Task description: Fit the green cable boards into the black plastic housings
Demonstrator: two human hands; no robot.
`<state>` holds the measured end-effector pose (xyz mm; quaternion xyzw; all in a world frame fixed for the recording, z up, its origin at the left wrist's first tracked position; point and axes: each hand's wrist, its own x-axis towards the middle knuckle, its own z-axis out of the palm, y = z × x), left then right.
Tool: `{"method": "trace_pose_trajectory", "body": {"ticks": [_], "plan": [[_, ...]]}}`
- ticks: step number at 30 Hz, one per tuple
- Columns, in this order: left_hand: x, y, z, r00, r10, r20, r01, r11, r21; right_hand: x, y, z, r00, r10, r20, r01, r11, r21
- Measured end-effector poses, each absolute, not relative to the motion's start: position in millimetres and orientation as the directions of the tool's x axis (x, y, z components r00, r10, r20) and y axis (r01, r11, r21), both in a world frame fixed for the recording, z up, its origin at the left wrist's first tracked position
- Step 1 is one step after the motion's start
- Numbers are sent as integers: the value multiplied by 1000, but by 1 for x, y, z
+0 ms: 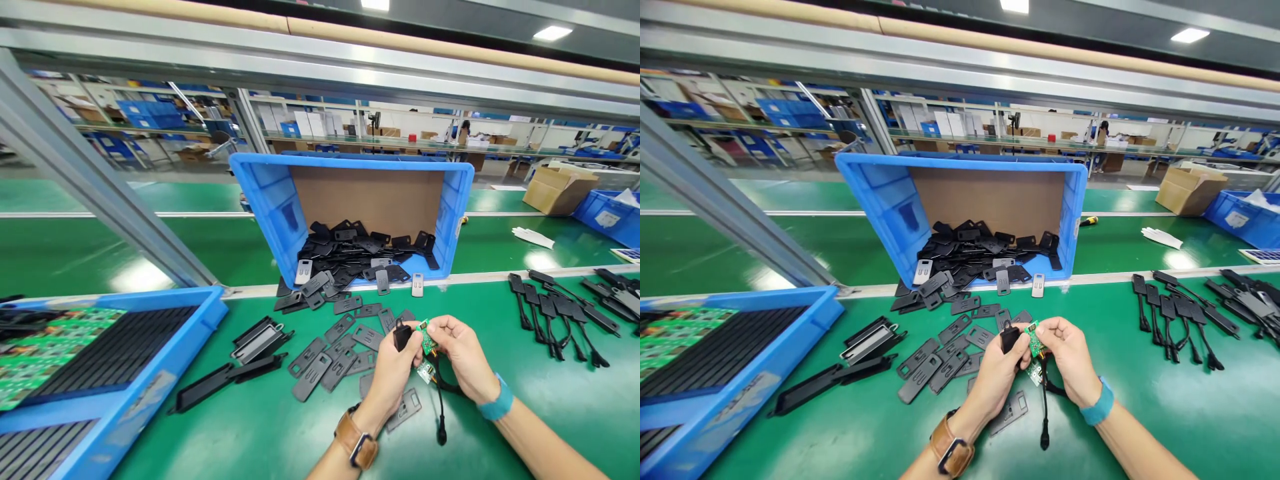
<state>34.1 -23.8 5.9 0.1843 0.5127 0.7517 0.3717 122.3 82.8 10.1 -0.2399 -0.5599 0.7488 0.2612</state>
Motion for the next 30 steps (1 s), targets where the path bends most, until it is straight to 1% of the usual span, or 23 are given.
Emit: {"method": "trace_pose_trajectory", "body": {"ticks": [3, 5, 8, 9, 11, 15, 21, 25, 30], "plan": [[36, -23, 5, -665, 741, -91, -362, -213, 908, 122, 81, 8, -724, 690, 28, -92, -57, -994], [34, -24, 4, -658, 749, -73, -339, -209, 917, 122, 81, 6, -711, 694, 118, -69, 99, -993], [32, -24, 5, -677, 735, -45, -279, -199, 939, 124, 80, 5, -683, 676, 276, -39, 344, -938], [31, -24, 5, -683, 730, -38, -262, -196, 945, 124, 80, 5, -672, 667, 322, -34, 406, -913], [31, -24, 5, -683, 730, -22, -236, -192, 953, 126, 78, 6, -657, 648, 385, -38, 481, -876], [29, -24, 3, -689, 725, 9, -179, -182, 967, 127, 76, 11, -672, 613, 415, -74, 502, -862], [25, -24, -3, -722, 688, 66, -80, -178, 981, 127, 80, 14, -702, 613, 363, -69, 448, -891], [25, -24, -3, -723, 687, 75, -75, -185, 980, 126, 82, 14, -702, 614, 360, -67, 447, -892], [25, -24, -1, -717, 693, 78, -72, -185, 980, 126, 83, 18, -698, 604, 384, -110, 439, -892]]}}
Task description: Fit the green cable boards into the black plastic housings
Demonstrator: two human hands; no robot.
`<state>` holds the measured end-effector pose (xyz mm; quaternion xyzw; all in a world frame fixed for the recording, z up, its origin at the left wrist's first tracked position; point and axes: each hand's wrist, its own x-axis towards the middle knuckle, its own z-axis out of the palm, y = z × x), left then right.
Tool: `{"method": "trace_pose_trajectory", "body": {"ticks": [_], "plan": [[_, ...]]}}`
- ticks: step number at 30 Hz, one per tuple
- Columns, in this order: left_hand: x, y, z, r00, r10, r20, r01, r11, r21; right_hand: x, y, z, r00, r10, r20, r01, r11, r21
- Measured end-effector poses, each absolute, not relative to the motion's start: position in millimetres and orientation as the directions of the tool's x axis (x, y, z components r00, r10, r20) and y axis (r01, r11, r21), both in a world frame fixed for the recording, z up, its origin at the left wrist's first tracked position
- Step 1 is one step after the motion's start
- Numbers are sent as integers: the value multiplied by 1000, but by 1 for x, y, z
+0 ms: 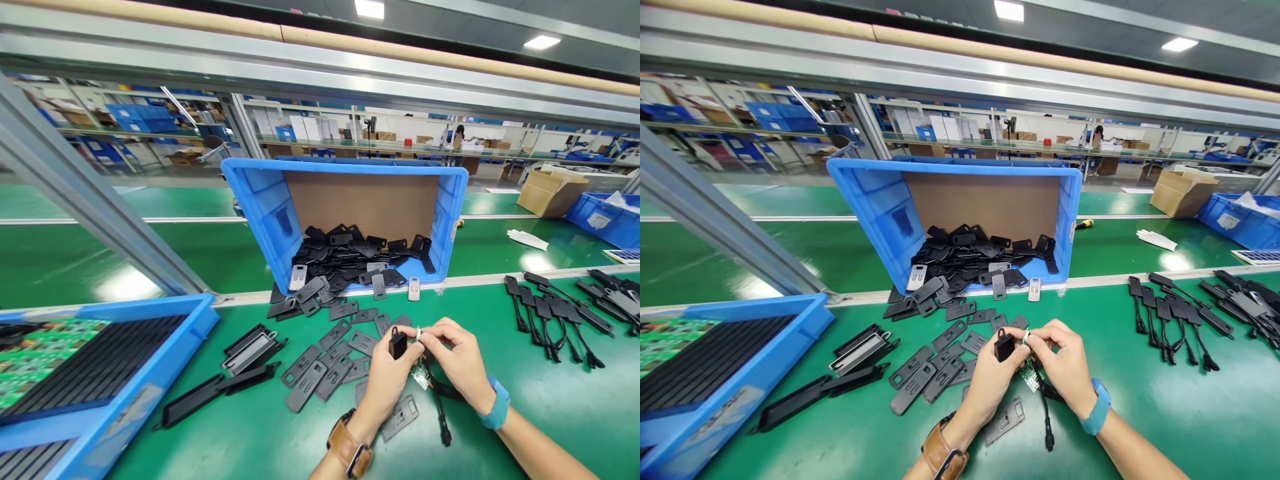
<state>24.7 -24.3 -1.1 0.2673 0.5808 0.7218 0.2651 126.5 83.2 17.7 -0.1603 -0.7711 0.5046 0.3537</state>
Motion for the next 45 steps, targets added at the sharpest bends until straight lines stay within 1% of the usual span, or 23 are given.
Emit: {"method": "trace_pose_trajectory", "body": {"ticks": [10, 12, 14, 16, 18, 20, 25, 30, 32, 34, 36, 38, 39, 42, 45], "plan": [[26, -24, -5, -714, 696, 77, -23, -133, 991, 125, 85, 15, -683, 575, 450, -117, 522, -845], [27, -23, -6, -729, 682, 63, -47, -142, 989, 125, 86, 12, -699, 556, 450, -132, 518, -845], [28, -21, -5, -742, 669, 34, -121, -185, 975, 124, 94, 7, -702, 561, 439, -131, 504, -854], [29, -20, -4, -748, 663, -5, -214, -233, 949, 122, 111, -1, -667, 625, 405, -46, 508, -860], [29, -20, -3, -745, 666, -45, -293, -265, 919, 118, 136, -9, -602, 712, 363, 96, 515, -852], [30, -21, -3, -733, 676, -77, -358, -287, 888, 109, 164, -16, -554, 760, 339, 201, 517, -832], [30, -24, -2, -683, 721, -120, -503, -344, 793, 76, 214, -23, -542, 772, 333, 337, 562, -755], [24, -27, -1, -649, 745, -156, -608, -384, 695, 62, 216, -14, -494, 787, 369, 414, 586, -697], [21, -27, 1, -647, 743, -170, -640, -409, 651, 69, 201, -8, -485, 783, 388, 410, 596, -690], [19, -27, 2, -644, 743, -182, -664, -425, 616, 81, 176, -1, -530, 746, 403, 363, 630, -687], [19, -27, 4, -645, 741, -187, -672, -434, 600, 95, 144, 4, -628, 669, 397, 263, 663, -701], [18, -28, 4, -650, 734, -198, -675, -439, 593, 108, 110, 5, -740, 556, 379, 118, 662, -740], [18, -28, 4, -651, 731, -203, -677, -438, 592, 113, 96, 5, -777, 510, 369, 76, 658, -750], [17, -28, 4, -666, 716, -208, -660, -437, 611, 121, 68, 2, -837, 428, 341, 50, 680, -731], [15, -28, 4, -713, 678, -180, -581, -426, 694, 123, 66, -1, -823, 423, 379, 62, 730, -680]]}}
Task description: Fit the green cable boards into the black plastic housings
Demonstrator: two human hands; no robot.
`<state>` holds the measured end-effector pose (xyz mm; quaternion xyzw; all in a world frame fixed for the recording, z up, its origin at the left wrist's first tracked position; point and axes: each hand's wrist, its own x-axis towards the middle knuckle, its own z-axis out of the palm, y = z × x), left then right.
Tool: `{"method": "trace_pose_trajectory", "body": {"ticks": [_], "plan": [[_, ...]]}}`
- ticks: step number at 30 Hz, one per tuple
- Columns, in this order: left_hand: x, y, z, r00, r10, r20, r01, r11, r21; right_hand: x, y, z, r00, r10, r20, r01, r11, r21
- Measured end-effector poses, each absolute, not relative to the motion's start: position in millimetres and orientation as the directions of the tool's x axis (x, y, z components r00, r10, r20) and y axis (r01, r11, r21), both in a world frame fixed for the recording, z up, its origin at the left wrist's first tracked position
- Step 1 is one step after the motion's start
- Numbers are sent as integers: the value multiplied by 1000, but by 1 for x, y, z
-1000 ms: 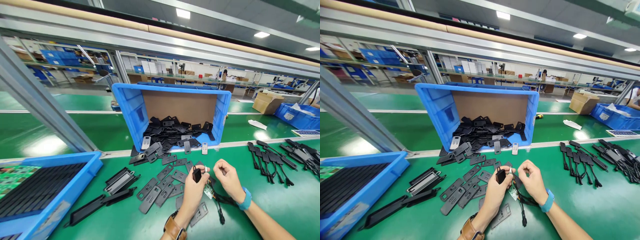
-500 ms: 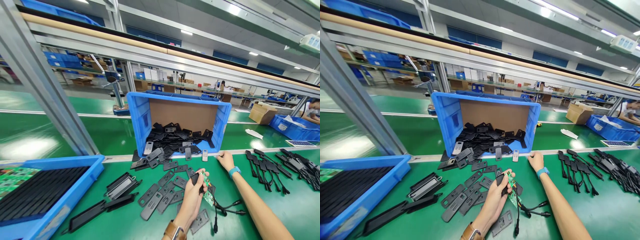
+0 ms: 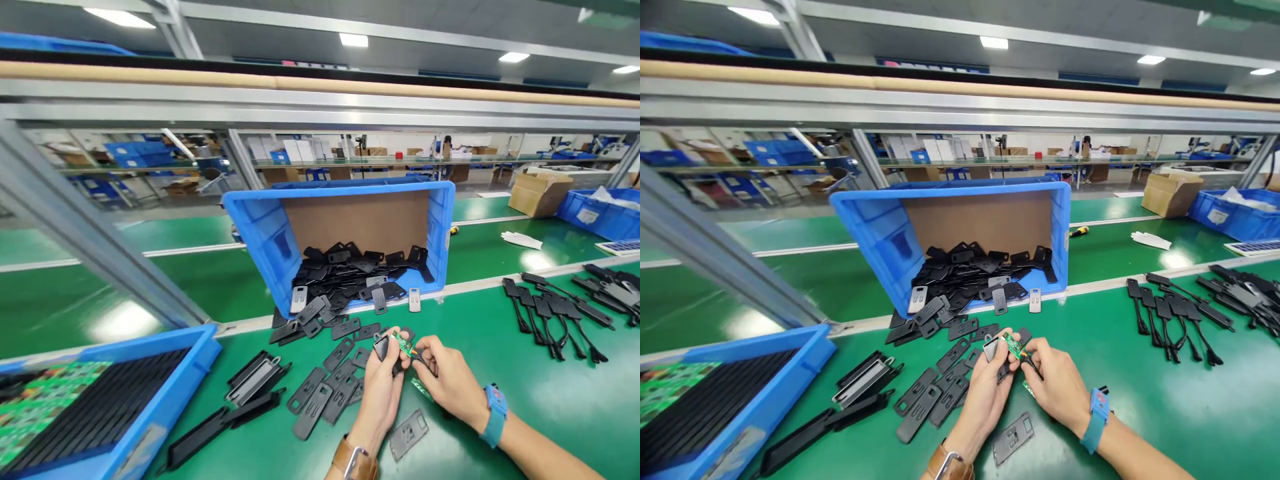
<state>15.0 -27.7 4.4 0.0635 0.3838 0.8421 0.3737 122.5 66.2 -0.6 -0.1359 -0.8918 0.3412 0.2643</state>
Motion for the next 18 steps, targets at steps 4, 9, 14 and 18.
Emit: {"method": "trace_pose_trajectory", "body": {"ticks": [4, 9, 14, 18], "plan": [[11, -29, 8, -744, 658, -117, -447, -359, 819, 125, 79, 3, -805, 359, 473, 9, 804, -595], [4, -34, 11, -671, 730, -127, -394, -206, 895, 129, 92, 13, -815, 178, 551, -144, 859, -492], [3, -37, 8, -558, 809, -187, -430, -89, 899, 129, 96, 16, -842, 28, 539, -274, 839, -470], [4, -37, 8, -552, 814, -181, -459, -116, 881, 128, 95, 11, -843, 20, 538, -294, 819, -492]]}}
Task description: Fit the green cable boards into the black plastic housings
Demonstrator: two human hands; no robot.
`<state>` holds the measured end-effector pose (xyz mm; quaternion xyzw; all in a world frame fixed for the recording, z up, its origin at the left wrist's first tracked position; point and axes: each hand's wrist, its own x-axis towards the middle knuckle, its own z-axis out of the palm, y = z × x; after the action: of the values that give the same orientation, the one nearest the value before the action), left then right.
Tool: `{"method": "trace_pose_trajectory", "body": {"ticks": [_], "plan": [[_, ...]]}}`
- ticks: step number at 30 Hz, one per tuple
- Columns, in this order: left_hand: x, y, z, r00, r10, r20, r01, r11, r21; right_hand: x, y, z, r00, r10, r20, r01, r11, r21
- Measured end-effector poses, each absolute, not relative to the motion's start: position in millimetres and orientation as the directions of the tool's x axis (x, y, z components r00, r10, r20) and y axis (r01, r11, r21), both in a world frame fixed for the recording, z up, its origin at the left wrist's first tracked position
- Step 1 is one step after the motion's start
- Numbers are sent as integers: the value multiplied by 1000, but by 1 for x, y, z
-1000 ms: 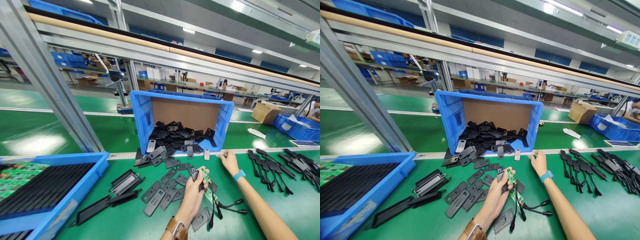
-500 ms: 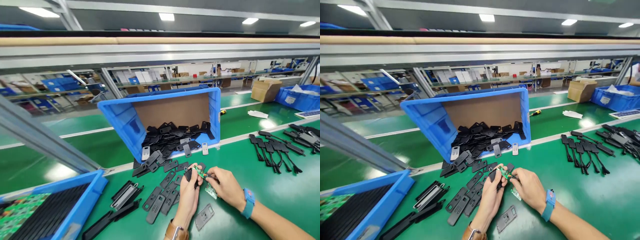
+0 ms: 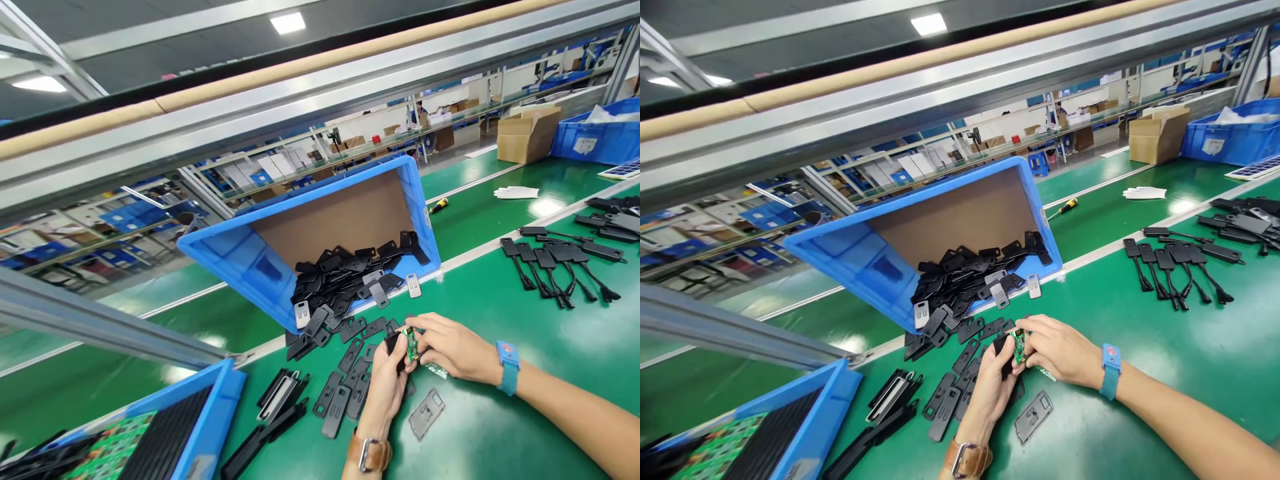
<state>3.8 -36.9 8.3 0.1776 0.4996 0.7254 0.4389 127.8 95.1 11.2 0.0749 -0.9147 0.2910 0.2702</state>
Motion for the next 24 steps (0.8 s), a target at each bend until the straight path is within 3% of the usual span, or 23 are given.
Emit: {"method": "trace_pose_trajectory", "body": {"ticks": [9, 16, 21, 24], "plan": [[5, -37, 7, -580, 790, -198, -476, -132, 870, 126, 94, 2, -810, 46, 584, -228, 893, -387], [4, -36, 5, -610, 770, -186, -445, -138, 885, 128, 90, 9, -814, 66, 577, -238, 868, -435], [9, -35, 4, -543, 812, -214, -489, -98, 867, 130, 89, 11, -822, 60, 566, -235, 870, -433], [12, -34, 4, -503, 830, -240, -547, -91, 832, 130, 88, 13, -822, 80, 563, -269, 817, -509]]}}
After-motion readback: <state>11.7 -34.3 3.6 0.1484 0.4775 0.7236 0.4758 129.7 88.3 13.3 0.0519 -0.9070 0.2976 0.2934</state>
